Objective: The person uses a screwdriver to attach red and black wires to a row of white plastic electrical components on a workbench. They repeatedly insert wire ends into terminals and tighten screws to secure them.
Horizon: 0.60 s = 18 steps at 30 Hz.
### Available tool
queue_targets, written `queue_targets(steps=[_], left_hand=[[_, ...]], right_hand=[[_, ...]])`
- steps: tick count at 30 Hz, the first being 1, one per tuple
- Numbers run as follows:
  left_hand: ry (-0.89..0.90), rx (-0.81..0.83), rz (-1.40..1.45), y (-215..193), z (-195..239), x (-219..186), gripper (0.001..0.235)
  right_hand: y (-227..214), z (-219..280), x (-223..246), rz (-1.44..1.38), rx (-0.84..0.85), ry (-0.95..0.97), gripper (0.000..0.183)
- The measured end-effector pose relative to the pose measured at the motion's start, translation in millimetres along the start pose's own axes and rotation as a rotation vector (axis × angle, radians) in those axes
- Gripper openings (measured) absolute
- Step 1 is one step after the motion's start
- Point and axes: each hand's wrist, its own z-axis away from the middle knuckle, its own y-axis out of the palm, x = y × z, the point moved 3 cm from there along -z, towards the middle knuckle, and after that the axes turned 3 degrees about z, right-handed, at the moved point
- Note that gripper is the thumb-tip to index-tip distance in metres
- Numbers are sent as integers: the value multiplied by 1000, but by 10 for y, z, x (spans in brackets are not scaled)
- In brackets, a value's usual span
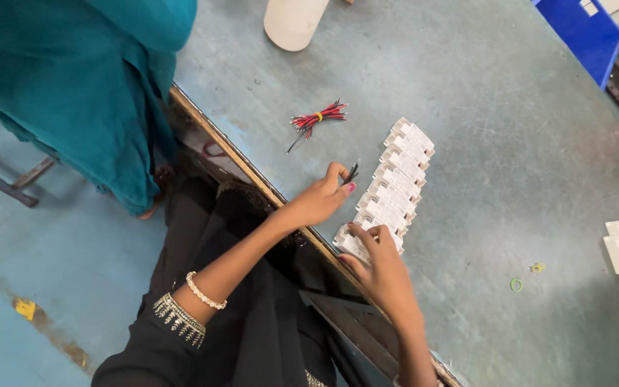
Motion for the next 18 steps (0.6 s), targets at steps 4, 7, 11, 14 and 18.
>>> queue_targets(steps=[4,7,11,14,18], left_hand=[[43,0,-1,26,218,-60,28],[30,61,-62,12,306,-146,28],[154,107,-48,10,324,-206,31],[43,175,-50,17,300,-158,29],[174,166,-100,0,304,-244,26]], right_hand=[[41,147,-120,44,53,158,50],[-70,190,-245,-17,65,104,53],[-286,187,-505,-465,-104,197,60],[-501,250,-574,-1360,-320,73,72],[-566,216,-563,-1727,-426,35,78]])
